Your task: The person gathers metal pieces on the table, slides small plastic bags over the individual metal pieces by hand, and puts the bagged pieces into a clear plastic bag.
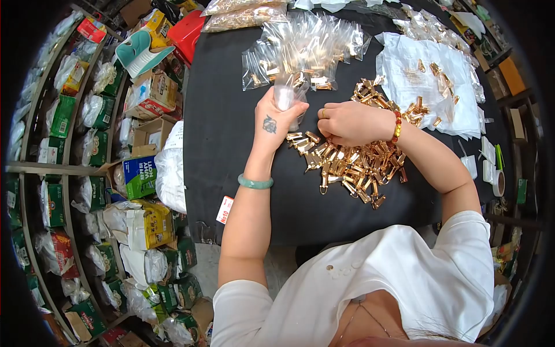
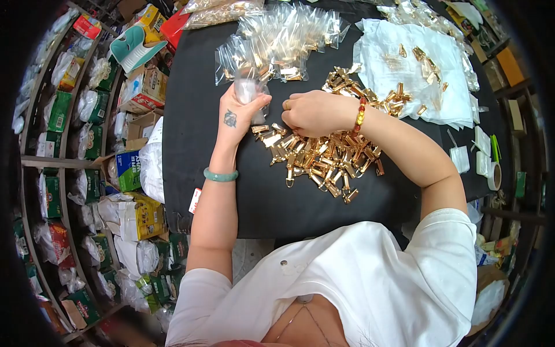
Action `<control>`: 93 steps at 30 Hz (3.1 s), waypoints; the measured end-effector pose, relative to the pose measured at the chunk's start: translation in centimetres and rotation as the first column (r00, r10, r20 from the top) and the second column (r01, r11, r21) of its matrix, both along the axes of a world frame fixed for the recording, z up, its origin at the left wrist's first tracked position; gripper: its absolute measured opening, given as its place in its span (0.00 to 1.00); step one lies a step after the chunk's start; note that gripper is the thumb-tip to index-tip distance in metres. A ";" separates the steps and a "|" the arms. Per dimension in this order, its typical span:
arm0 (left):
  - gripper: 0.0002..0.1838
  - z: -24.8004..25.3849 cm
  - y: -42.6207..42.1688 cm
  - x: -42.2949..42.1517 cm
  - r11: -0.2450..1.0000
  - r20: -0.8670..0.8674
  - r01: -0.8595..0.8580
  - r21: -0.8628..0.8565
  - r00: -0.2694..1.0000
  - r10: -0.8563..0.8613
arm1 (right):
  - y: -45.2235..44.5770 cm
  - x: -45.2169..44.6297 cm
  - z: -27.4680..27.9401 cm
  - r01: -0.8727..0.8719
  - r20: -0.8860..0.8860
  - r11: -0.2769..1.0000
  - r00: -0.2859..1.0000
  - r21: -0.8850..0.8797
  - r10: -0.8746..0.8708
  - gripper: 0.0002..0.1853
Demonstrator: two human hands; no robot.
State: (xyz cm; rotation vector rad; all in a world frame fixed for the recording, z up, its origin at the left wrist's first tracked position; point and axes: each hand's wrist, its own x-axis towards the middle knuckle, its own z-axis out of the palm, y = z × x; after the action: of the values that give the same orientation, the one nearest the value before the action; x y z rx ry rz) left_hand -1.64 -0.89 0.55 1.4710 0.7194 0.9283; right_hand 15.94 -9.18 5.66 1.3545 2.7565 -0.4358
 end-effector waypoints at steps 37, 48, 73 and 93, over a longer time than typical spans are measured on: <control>0.12 0.6 -0.4 0.1 0.997 0.006 0.074 0.027 0.997 -0.074 | 1.2 0.9 2.6 0.537 -0.748 0.843 0.574 0.037 -0.333 0.06; 0.13 0.5 -0.5 0.2 0.997 0.005 0.074 0.024 0.997 -0.075 | 1.7 0.3 2.2 0.497 -0.839 0.862 0.509 0.103 -0.193 0.08; 0.16 0.0 0.1 0.0 0.966 0.045 0.181 -0.182 0.983 -0.176 | 6.3 4.2 -0.6 0.527 -0.678 0.828 0.681 0.190 -0.278 0.07; 0.13 0.3 -0.1 0.2 0.984 0.011 0.143 -0.102 0.990 -0.143 | 4.2 9.2 -0.1 0.364 -0.264 0.928 0.905 0.079 -0.332 0.04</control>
State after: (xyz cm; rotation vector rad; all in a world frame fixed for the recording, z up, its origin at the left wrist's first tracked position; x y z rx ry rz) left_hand -1.42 -0.99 0.85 1.4106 0.6400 0.7733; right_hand 25.19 -5.01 5.59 1.9679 2.7684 -0.4786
